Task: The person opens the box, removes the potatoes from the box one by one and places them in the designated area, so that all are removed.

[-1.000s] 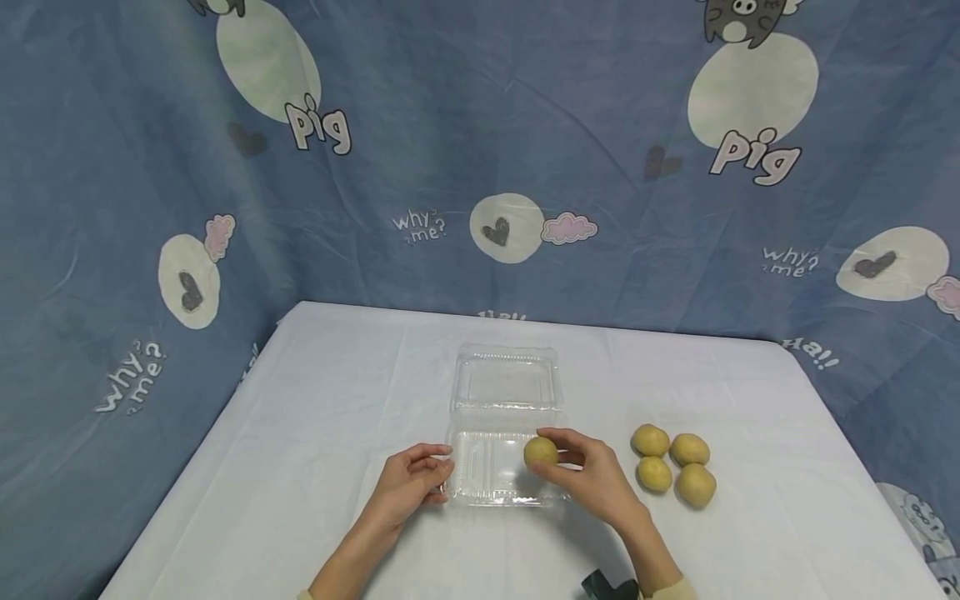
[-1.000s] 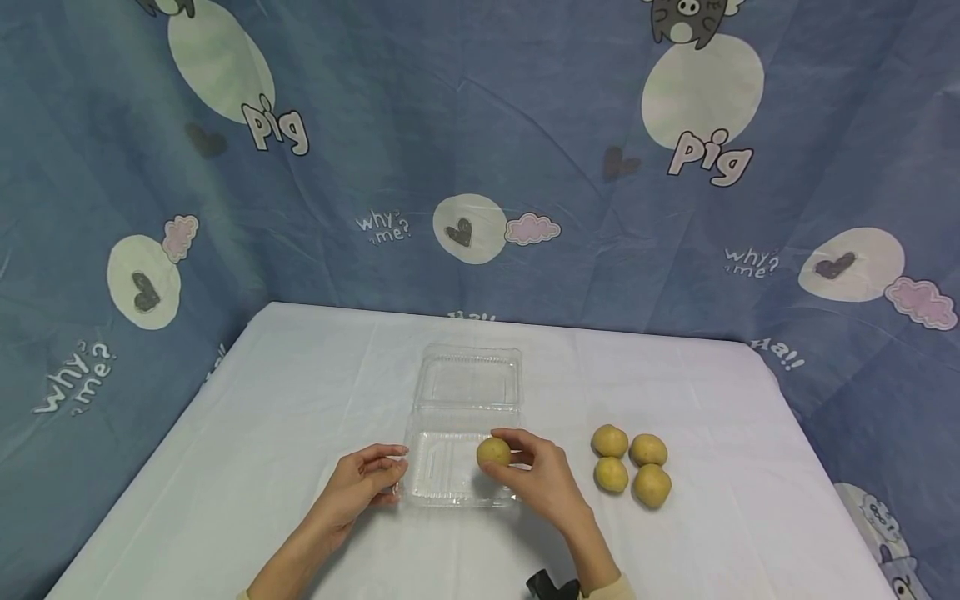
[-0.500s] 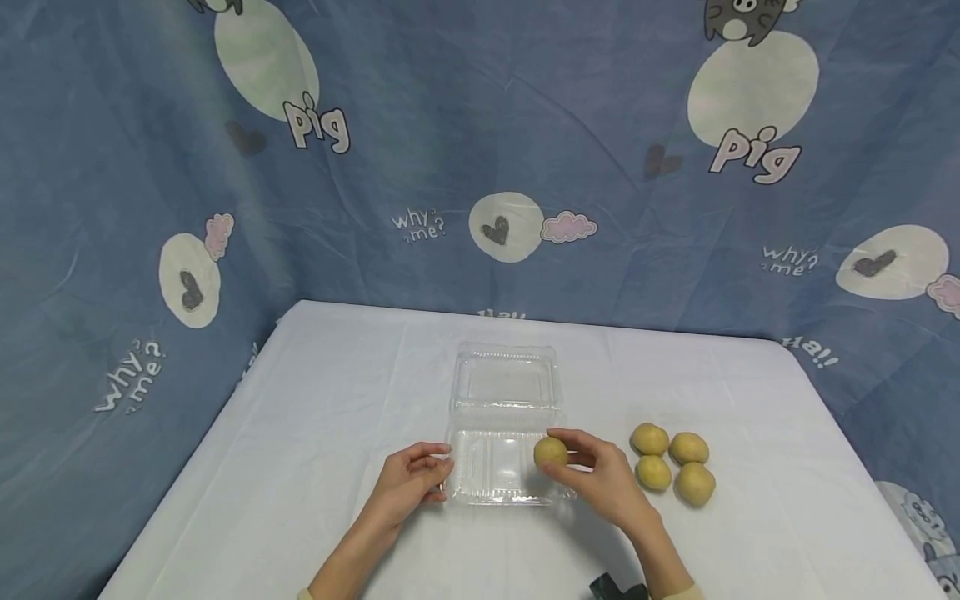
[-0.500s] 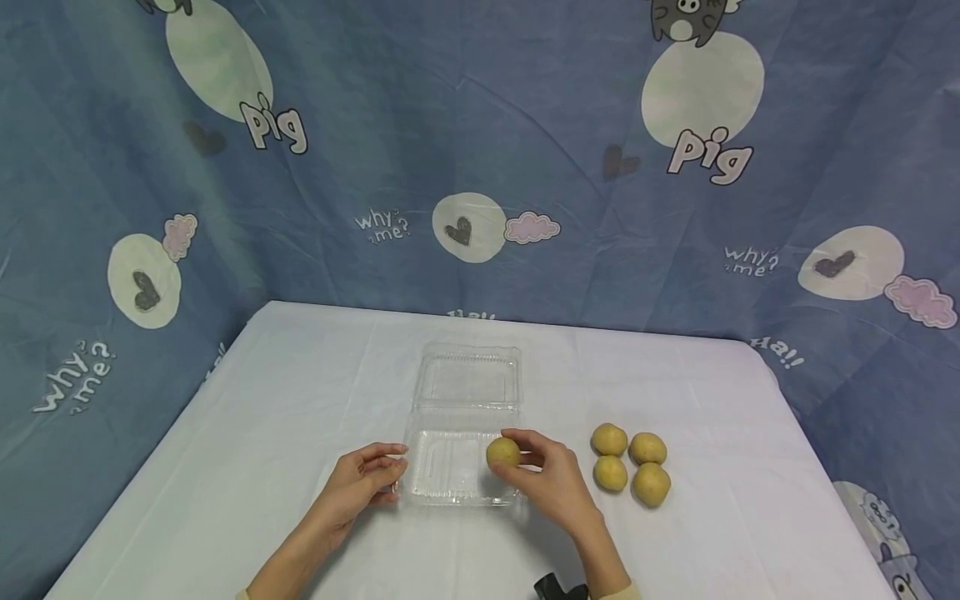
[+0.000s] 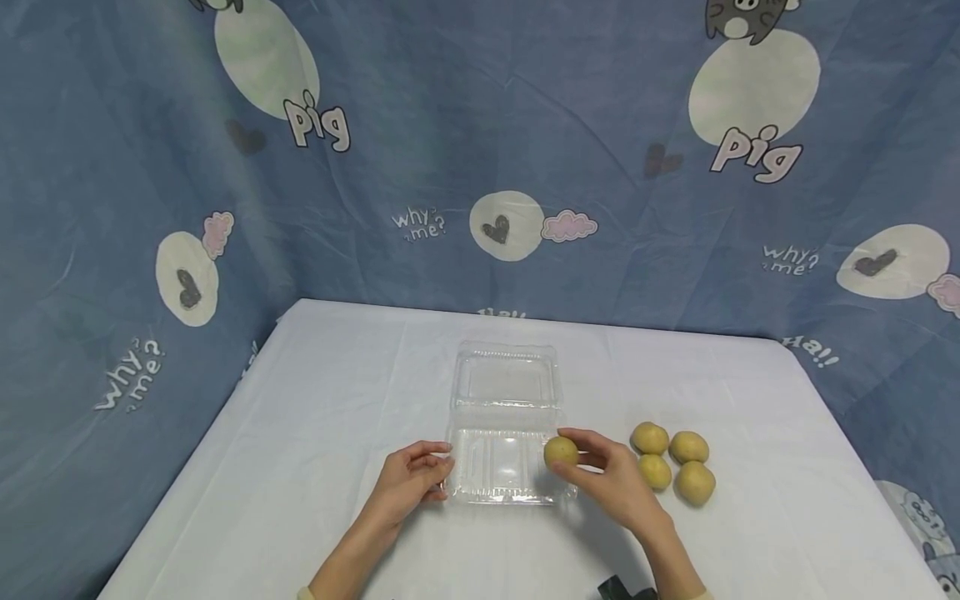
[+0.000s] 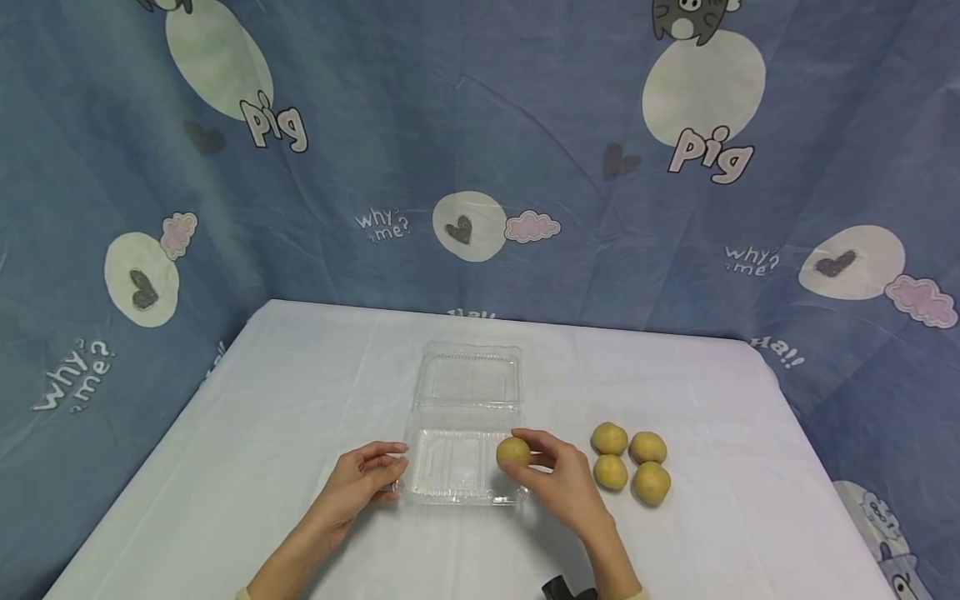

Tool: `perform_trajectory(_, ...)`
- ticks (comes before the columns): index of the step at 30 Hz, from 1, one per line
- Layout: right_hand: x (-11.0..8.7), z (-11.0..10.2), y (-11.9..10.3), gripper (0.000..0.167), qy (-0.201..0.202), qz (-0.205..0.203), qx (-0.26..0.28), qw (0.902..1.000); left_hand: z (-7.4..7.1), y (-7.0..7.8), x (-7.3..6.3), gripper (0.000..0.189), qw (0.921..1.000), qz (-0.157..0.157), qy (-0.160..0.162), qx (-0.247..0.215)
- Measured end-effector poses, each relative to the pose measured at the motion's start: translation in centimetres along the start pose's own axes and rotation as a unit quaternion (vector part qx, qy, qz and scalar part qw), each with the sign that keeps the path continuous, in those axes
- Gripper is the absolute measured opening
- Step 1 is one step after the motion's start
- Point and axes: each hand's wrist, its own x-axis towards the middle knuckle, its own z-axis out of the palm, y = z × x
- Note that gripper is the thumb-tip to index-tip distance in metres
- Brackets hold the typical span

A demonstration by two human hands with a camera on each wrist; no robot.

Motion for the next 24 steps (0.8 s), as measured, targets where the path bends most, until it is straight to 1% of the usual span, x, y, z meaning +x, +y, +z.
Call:
perform_trajectory(7,-0.3,-0.3,0.0,0.047,0.004,0.009,0.007,0.9999,0.1,0.1,0.0,0.037,1.0,0.0,-0.001,0.003)
perform_trajectory(11,-0.5,-0.4,0.0,0.047,0.006,0.007,0.005,0.9999,0.0,0.1,0.0,0.037,1.0,0.001,-0.002,0.004)
perform_trajectory(18,-0.8,-0.8,0.0,0.048,0.025,0.028,-0.009,0.9993,0.0,0.0,0.0,0.036,1.0,0.003,-0.004,0.003)
perform_trajectory(24,-1.3,-1.0,0.3,0.048,0.035,0.017,-0.014,0.9991,0.0,0.0,0.0,0.035,1.0,0.003,-0.004,0.004)
